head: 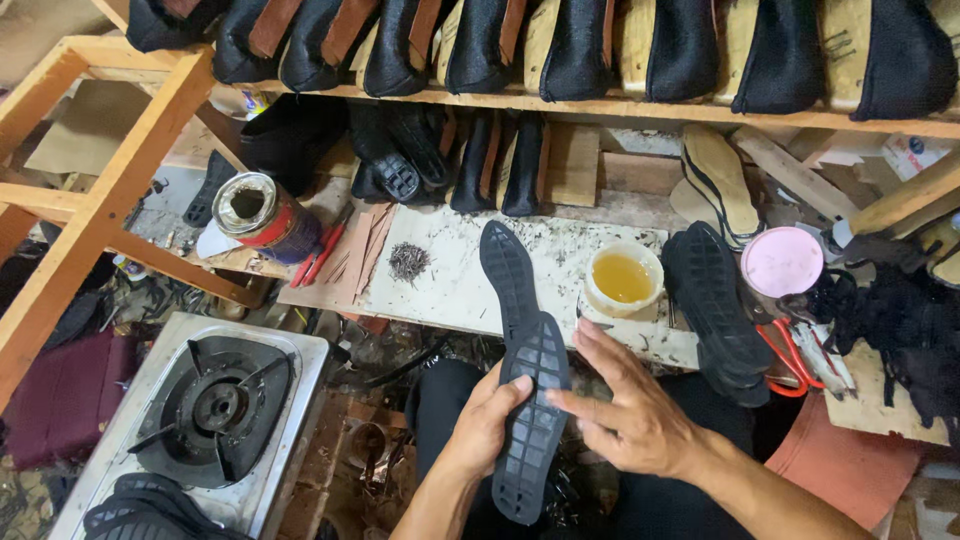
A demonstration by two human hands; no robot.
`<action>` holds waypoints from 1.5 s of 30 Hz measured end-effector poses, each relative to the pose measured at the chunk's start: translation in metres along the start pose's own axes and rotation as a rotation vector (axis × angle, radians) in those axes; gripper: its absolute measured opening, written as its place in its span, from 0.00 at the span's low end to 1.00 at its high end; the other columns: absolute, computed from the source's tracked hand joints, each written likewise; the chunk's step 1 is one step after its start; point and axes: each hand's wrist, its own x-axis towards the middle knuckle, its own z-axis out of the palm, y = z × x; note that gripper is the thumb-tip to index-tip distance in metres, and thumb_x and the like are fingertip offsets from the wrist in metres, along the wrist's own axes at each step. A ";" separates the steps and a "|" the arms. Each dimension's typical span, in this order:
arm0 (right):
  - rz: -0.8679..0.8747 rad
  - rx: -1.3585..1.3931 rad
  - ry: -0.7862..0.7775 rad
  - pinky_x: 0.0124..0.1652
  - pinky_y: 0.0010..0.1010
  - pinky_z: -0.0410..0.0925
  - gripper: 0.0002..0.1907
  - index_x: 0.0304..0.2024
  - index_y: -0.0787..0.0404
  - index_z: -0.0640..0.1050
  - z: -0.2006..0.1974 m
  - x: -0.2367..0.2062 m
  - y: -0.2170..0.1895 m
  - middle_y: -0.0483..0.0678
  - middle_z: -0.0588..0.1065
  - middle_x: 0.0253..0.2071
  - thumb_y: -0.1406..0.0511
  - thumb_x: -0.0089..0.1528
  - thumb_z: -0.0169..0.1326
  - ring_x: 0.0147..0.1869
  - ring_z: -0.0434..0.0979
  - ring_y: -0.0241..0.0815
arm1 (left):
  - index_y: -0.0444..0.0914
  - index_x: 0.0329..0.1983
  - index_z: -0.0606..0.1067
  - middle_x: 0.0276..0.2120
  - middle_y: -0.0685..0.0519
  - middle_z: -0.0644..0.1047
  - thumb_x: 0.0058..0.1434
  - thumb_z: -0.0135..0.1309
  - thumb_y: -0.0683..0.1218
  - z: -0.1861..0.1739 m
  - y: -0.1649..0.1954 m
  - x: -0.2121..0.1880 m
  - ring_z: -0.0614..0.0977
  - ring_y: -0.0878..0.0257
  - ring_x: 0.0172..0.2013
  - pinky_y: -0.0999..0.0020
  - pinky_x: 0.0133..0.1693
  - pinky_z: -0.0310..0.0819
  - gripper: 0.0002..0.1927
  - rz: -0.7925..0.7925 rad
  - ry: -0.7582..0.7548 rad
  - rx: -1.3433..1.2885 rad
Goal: The person holds black rubber shoe soles one at a time, dips their fingers into a cup of yellow liquid adhesive, and spreads the liquid over the sole surfaces by hand. Coated soles are placed on the workbench or shelf, and the person reaches for the next sole to repeat the coating.
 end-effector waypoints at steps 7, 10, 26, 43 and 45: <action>0.067 -0.038 0.124 0.75 0.47 0.48 0.31 0.55 0.46 0.80 -0.016 0.007 0.035 0.60 0.48 0.78 0.77 0.51 0.55 0.81 0.48 0.60 | 0.32 0.66 0.69 0.43 0.52 0.79 0.64 0.47 0.45 0.004 0.004 -0.014 0.79 0.67 0.39 0.73 0.43 0.74 0.26 -0.064 -0.172 0.086; 0.052 -0.064 0.104 0.76 0.48 0.49 0.31 0.55 0.48 0.81 -0.016 0.004 0.034 0.60 0.50 0.77 0.78 0.52 0.54 0.81 0.48 0.61 | 0.31 0.65 0.69 0.41 0.51 0.78 0.66 0.47 0.44 0.004 -0.001 -0.014 0.79 0.66 0.38 0.72 0.41 0.74 0.25 -0.103 -0.187 0.095; 0.784 0.775 0.269 0.43 0.35 0.75 0.24 0.58 0.69 0.74 0.028 -0.029 0.001 0.53 0.70 0.56 0.77 0.58 0.60 0.46 0.80 0.43 | 0.34 0.58 0.71 0.46 0.53 0.79 0.65 0.50 0.41 -0.003 -0.012 0.012 0.81 0.67 0.42 0.70 0.45 0.77 0.18 -0.033 -0.024 0.046; 0.220 -0.032 0.139 0.71 0.45 0.58 0.26 0.55 0.51 0.79 0.016 -0.013 0.014 0.62 0.53 0.76 0.76 0.55 0.54 0.78 0.56 0.60 | 0.32 0.64 0.71 0.47 0.53 0.81 0.59 0.48 0.33 -0.020 0.004 -0.009 0.80 0.68 0.43 0.73 0.43 0.73 0.27 -0.051 -0.177 0.121; 0.287 -0.004 0.182 0.67 0.41 0.63 0.25 0.57 0.55 0.78 0.019 -0.011 0.016 0.63 0.53 0.75 0.75 0.58 0.56 0.78 0.57 0.59 | 0.34 0.63 0.70 0.49 0.55 0.80 0.58 0.48 0.33 -0.015 0.000 -0.008 0.81 0.69 0.46 0.73 0.48 0.76 0.27 -0.053 -0.249 0.131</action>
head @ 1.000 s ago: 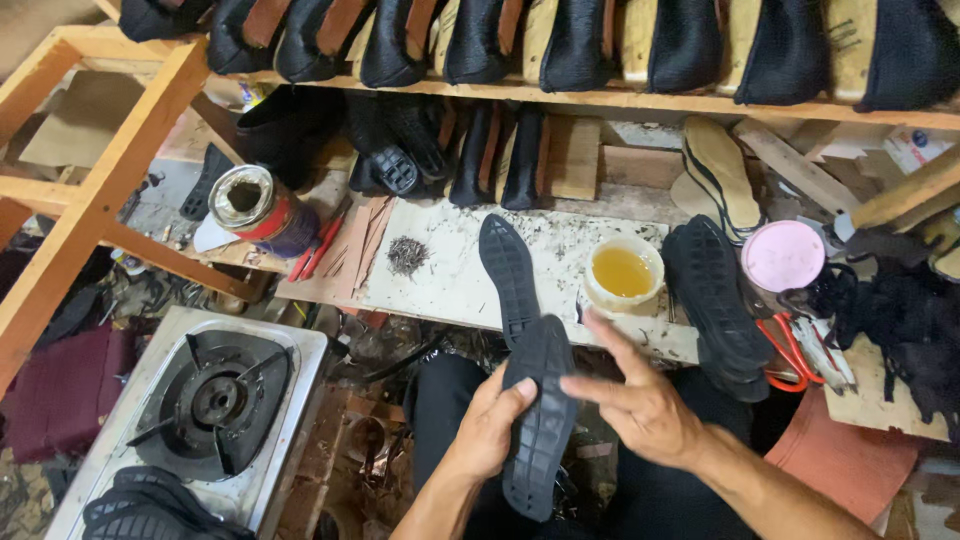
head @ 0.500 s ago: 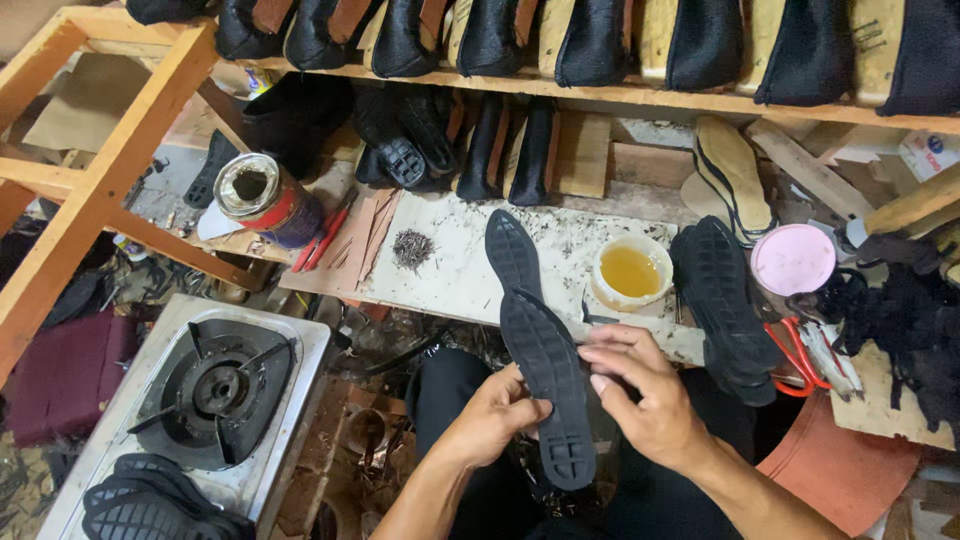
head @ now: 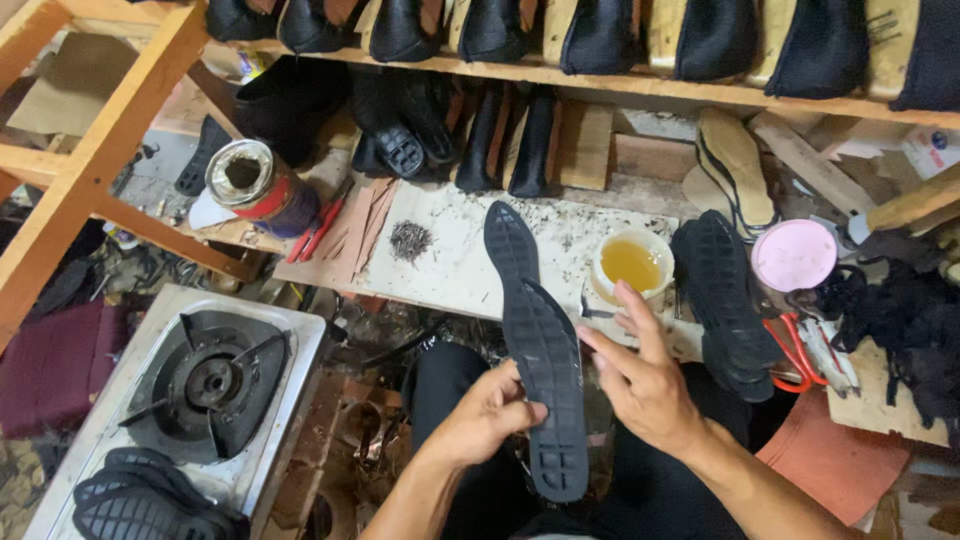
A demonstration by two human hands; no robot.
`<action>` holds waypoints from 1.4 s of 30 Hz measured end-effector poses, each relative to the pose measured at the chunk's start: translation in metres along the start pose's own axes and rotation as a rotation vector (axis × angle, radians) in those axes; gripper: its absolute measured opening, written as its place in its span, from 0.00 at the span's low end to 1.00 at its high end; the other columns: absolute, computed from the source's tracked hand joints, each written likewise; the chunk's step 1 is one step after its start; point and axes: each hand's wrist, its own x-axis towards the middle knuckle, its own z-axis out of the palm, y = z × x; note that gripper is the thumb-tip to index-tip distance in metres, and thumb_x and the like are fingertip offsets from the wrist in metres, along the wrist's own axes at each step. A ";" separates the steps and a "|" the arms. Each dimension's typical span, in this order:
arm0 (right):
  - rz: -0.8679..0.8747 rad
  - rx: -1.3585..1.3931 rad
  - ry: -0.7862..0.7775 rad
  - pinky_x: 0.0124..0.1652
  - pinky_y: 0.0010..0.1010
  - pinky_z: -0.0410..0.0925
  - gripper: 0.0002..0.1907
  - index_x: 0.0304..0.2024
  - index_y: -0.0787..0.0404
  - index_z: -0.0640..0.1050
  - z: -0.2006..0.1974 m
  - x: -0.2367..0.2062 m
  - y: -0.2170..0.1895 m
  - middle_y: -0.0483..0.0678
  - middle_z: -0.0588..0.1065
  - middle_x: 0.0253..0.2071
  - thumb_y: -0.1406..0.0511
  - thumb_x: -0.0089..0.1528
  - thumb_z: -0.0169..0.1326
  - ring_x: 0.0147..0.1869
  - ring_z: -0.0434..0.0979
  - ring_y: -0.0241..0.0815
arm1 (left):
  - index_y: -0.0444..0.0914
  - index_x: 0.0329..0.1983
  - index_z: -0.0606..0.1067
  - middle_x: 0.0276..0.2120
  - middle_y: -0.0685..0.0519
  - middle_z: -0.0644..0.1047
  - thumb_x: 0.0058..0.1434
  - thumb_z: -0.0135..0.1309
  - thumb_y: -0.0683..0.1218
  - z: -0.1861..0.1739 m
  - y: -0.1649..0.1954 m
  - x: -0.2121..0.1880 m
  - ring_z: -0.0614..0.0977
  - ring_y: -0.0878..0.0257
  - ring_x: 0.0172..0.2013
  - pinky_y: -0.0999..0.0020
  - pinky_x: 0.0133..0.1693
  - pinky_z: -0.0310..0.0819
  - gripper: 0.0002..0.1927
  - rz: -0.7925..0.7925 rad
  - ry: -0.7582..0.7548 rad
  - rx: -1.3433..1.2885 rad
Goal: The person holds black rubber shoe soles one at a time, dips their fingers into a cup of yellow liquid adhesive, and spreads the liquid over the sole surfaces by hand. Coated soles are placed on the workbench or shelf, and the person reaches for the next sole to repeat the coating.
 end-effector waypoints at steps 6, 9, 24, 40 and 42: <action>0.005 0.238 -0.196 0.67 0.47 0.62 0.26 0.53 0.56 0.82 -0.005 -0.011 -0.008 0.62 0.55 0.75 0.79 0.55 0.51 0.79 0.55 0.62 | 0.31 0.64 0.70 0.48 0.52 0.79 0.61 0.51 0.34 -0.005 -0.007 0.007 0.77 0.67 0.41 0.74 0.40 0.70 0.26 0.077 0.076 -0.081; -0.039 0.382 -0.124 0.71 0.44 0.64 0.21 0.49 0.48 0.82 -0.011 -0.013 -0.004 0.58 0.57 0.77 0.77 0.59 0.55 0.81 0.58 0.58 | 0.33 0.63 0.69 0.49 0.53 0.79 0.59 0.53 0.35 -0.008 -0.008 0.006 0.80 0.68 0.44 0.74 0.44 0.74 0.26 0.040 0.115 -0.124; -0.055 0.121 -0.066 0.68 0.44 0.64 0.23 0.52 0.56 0.81 -0.006 -0.017 -0.003 0.63 0.55 0.74 0.78 0.57 0.53 0.78 0.58 0.61 | 0.38 0.67 0.67 0.44 0.54 0.80 0.60 0.52 0.36 -0.003 0.005 0.011 0.81 0.70 0.37 0.77 0.33 0.74 0.29 -0.006 0.050 -0.075; 0.004 0.287 -0.108 0.68 0.50 0.63 0.22 0.53 0.61 0.79 0.003 -0.037 -0.014 0.64 0.52 0.76 0.78 0.57 0.51 0.78 0.57 0.66 | 0.40 0.67 0.64 0.45 0.52 0.80 0.61 0.48 0.38 0.004 0.016 0.022 0.84 0.65 0.37 0.67 0.31 0.83 0.29 0.098 0.232 -0.239; -0.075 0.253 -0.063 0.68 0.48 0.64 0.22 0.49 0.55 0.82 -0.001 -0.035 -0.015 0.61 0.56 0.75 0.78 0.57 0.52 0.78 0.58 0.63 | 0.40 0.68 0.64 0.44 0.53 0.80 0.61 0.48 0.38 0.002 0.016 0.022 0.84 0.66 0.35 0.69 0.30 0.81 0.29 0.108 0.251 -0.194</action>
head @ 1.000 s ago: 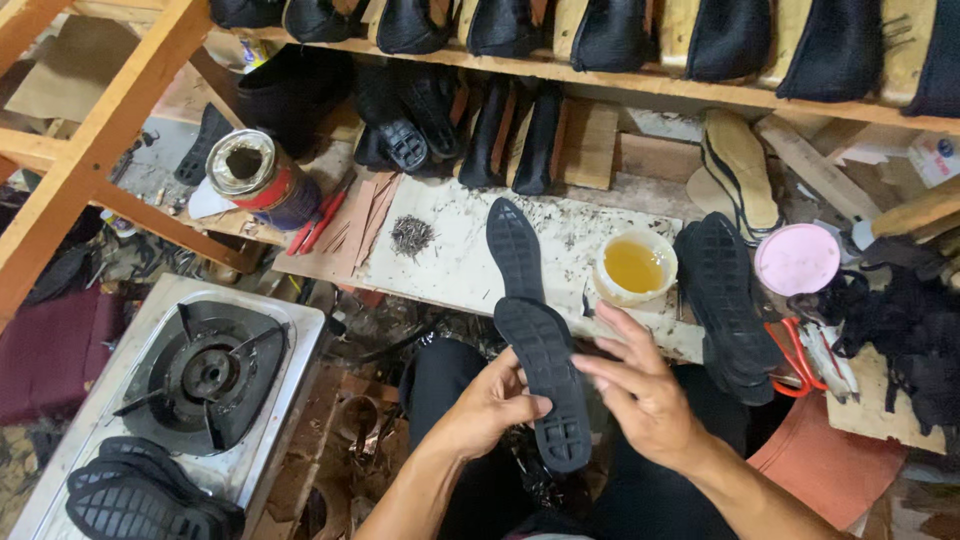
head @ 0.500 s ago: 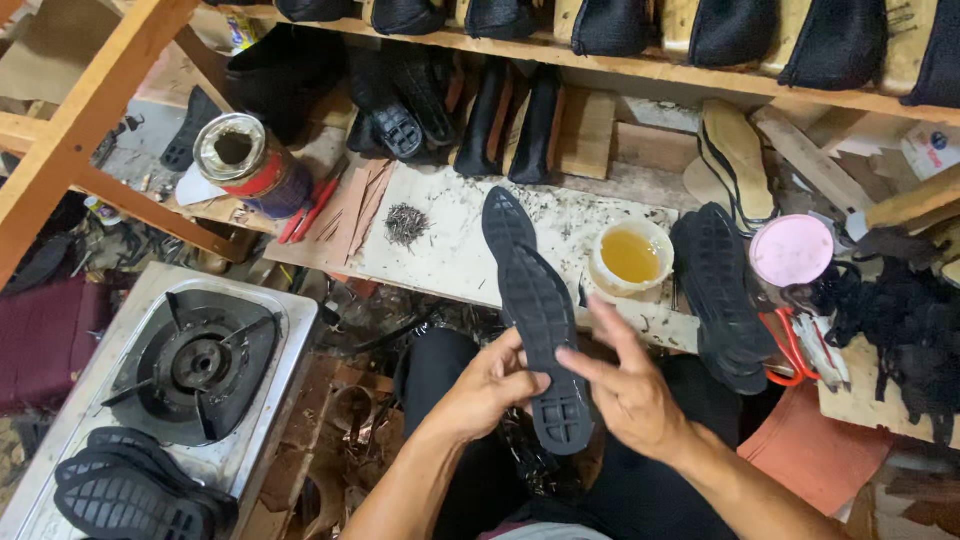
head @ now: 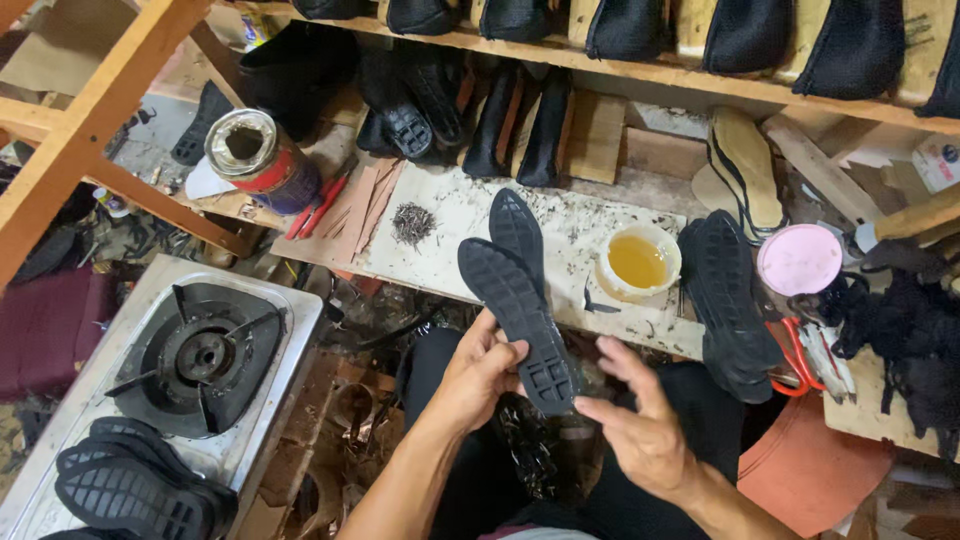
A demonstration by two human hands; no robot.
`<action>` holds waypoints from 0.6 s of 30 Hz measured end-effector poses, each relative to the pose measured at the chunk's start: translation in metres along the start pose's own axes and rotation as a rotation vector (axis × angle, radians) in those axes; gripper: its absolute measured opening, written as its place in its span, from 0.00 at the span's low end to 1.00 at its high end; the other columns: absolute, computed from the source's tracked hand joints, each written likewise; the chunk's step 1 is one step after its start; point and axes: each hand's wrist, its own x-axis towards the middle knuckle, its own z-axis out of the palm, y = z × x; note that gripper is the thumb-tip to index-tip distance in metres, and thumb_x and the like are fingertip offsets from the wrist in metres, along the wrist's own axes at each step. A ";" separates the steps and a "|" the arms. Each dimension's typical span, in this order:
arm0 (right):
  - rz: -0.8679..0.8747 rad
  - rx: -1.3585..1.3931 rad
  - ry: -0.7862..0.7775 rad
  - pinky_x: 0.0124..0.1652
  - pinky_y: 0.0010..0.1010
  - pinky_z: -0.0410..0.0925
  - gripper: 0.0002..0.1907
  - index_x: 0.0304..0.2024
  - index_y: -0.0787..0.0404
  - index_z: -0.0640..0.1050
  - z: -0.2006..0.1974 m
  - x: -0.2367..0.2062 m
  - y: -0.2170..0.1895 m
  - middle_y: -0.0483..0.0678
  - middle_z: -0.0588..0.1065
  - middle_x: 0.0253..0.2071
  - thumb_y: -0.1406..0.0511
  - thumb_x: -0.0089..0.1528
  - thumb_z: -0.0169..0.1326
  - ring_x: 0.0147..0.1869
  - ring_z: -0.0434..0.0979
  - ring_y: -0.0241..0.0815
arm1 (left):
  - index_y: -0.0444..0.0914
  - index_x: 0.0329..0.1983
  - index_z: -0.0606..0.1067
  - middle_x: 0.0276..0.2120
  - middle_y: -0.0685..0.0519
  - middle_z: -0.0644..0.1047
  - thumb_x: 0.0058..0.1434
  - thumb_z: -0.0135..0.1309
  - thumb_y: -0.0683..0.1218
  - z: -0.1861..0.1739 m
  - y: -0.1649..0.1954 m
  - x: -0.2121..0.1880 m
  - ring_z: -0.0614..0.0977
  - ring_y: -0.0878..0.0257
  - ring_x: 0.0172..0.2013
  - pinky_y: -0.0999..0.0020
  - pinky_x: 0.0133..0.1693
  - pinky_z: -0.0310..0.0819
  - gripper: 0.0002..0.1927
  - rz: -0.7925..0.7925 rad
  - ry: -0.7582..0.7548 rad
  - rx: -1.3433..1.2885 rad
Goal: The person holds black rubber shoe soles one at a time, dips their fingers into a cup of yellow liquid adhesive, and spreads the liquid over the sole surfaces by hand. Coated soles are placed on the workbench or shelf, and the person reaches for the next sole to repeat the coating.
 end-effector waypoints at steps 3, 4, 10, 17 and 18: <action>0.057 -0.086 0.068 0.68 0.47 0.65 0.23 0.53 0.55 0.81 -0.009 0.009 0.004 0.62 0.56 0.75 0.79 0.59 0.50 0.78 0.61 0.61 | 0.38 0.69 0.64 0.44 0.51 0.80 0.65 0.48 0.38 0.003 -0.008 -0.001 0.82 0.66 0.35 0.71 0.30 0.79 0.27 0.020 -0.031 0.074; 0.077 -0.099 0.050 0.68 0.47 0.64 0.24 0.53 0.55 0.81 -0.009 0.012 0.005 0.63 0.57 0.74 0.80 0.58 0.50 0.77 0.62 0.61 | 0.36 0.69 0.65 0.44 0.50 0.80 0.67 0.48 0.38 0.005 -0.010 0.000 0.82 0.66 0.35 0.72 0.30 0.78 0.26 0.042 -0.055 0.105; 0.039 -0.308 0.080 0.67 0.45 0.63 0.24 0.52 0.57 0.81 0.003 0.010 -0.004 0.65 0.61 0.70 0.78 0.55 0.52 0.73 0.64 0.64 | 0.37 0.67 0.63 0.45 0.51 0.80 0.64 0.45 0.36 0.015 -0.010 0.002 0.84 0.65 0.37 0.70 0.31 0.81 0.26 0.132 0.027 0.037; 0.074 -0.264 0.147 0.69 0.44 0.63 0.21 0.53 0.58 0.80 0.017 0.003 -0.025 0.62 0.61 0.71 0.76 0.59 0.53 0.75 0.63 0.61 | 0.38 0.71 0.58 0.51 0.50 0.77 0.65 0.46 0.35 0.022 -0.026 0.000 0.80 0.65 0.45 0.69 0.42 0.80 0.30 0.276 0.120 0.093; 0.121 -0.142 0.184 0.70 0.42 0.63 0.22 0.55 0.59 0.78 0.017 0.004 -0.022 0.62 0.60 0.73 0.77 0.60 0.52 0.77 0.63 0.59 | 0.39 0.71 0.57 0.52 0.50 0.76 0.65 0.46 0.35 0.023 -0.033 -0.001 0.80 0.65 0.47 0.67 0.45 0.78 0.31 0.310 0.121 0.102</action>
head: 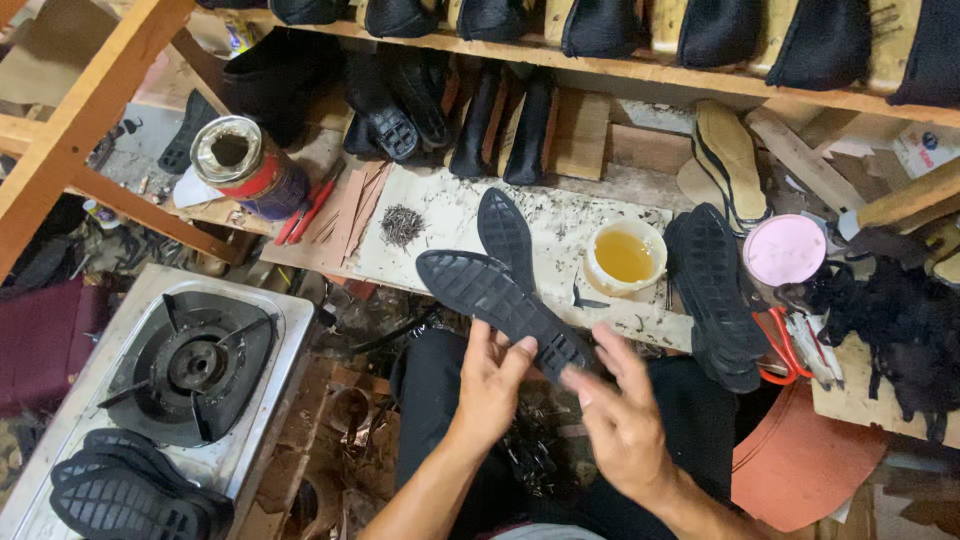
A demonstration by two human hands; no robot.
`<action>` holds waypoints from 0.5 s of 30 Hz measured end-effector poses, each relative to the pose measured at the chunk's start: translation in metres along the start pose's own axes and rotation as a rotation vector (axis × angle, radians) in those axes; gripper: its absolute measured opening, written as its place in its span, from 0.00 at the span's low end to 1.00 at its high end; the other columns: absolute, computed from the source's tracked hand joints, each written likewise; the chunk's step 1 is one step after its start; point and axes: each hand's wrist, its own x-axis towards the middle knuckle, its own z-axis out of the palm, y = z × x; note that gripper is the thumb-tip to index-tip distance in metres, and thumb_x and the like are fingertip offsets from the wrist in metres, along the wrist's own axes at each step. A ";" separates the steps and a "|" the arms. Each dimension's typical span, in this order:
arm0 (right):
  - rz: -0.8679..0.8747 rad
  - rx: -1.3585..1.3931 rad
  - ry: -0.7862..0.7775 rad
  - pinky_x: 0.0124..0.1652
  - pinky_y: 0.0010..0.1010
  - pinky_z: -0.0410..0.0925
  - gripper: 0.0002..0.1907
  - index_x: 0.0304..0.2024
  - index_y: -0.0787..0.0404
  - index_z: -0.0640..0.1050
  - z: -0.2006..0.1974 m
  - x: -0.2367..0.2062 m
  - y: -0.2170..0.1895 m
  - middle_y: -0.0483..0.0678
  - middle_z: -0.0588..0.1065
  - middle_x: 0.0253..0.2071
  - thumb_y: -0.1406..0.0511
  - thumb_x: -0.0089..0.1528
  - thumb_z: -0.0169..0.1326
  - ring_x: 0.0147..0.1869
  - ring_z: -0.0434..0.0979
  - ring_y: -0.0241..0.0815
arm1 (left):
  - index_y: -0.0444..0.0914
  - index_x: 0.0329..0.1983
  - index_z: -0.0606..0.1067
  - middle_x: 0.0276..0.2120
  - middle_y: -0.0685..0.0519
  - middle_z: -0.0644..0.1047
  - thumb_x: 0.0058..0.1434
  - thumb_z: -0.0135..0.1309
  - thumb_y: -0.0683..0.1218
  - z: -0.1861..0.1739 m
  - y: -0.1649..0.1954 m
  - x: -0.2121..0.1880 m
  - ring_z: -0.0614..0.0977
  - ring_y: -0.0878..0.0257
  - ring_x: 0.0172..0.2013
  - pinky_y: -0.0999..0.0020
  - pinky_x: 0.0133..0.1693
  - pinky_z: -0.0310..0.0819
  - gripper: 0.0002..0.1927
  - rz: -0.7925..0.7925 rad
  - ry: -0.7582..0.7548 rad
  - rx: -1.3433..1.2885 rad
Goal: The person holds black rubber shoe soles one at a time, dips their fingers into a cup of yellow liquid adhesive, and spreads the liquid over the sole surfaces by hand. Coated soles are placed on the workbench or shelf, and the person reaches for the next sole to repeat the coating.
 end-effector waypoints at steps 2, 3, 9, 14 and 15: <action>0.341 0.364 0.030 0.62 0.39 0.67 0.29 0.63 0.62 0.68 0.000 0.009 0.011 0.57 0.59 0.72 0.76 0.59 0.53 0.74 0.65 0.53 | 0.38 0.72 0.57 0.54 0.50 0.75 0.66 0.48 0.35 -0.003 -0.011 -0.008 0.78 0.64 0.49 0.63 0.49 0.76 0.31 0.028 -0.064 0.016; 0.511 0.546 0.047 0.58 0.38 0.68 0.34 0.67 0.64 0.62 -0.001 0.014 0.018 0.55 0.58 0.72 0.75 0.58 0.54 0.72 0.66 0.50 | 0.37 0.72 0.57 0.54 0.49 0.74 0.66 0.49 0.35 -0.006 -0.015 -0.013 0.77 0.62 0.49 0.61 0.50 0.75 0.31 0.020 -0.131 0.024; 0.544 0.871 0.093 0.59 0.36 0.70 0.40 0.71 0.67 0.63 -0.040 0.042 0.054 0.57 0.68 0.62 0.78 0.55 0.55 0.65 0.71 0.43 | 0.31 0.64 0.65 0.56 0.36 0.77 0.66 0.51 0.43 -0.050 -0.003 -0.014 0.80 0.48 0.59 0.51 0.62 0.75 0.24 -0.301 -0.345 -0.468; 0.502 0.518 -0.049 0.50 0.34 0.73 0.40 0.69 0.63 0.62 -0.042 0.059 0.044 0.51 0.70 0.59 0.76 0.54 0.57 0.54 0.76 0.42 | 0.36 0.68 0.64 0.47 0.46 0.79 0.63 0.55 0.45 -0.046 0.000 -0.004 0.82 0.56 0.44 0.61 0.46 0.78 0.30 -0.463 -0.477 -0.301; 0.511 0.426 -0.099 0.49 0.34 0.74 0.39 0.68 0.61 0.63 -0.037 0.062 0.040 0.50 0.71 0.59 0.74 0.54 0.57 0.53 0.77 0.42 | 0.38 0.69 0.64 0.44 0.51 0.78 0.60 0.56 0.39 -0.039 -0.005 -0.003 0.80 0.61 0.42 0.64 0.43 0.77 0.32 -0.463 -0.429 -0.075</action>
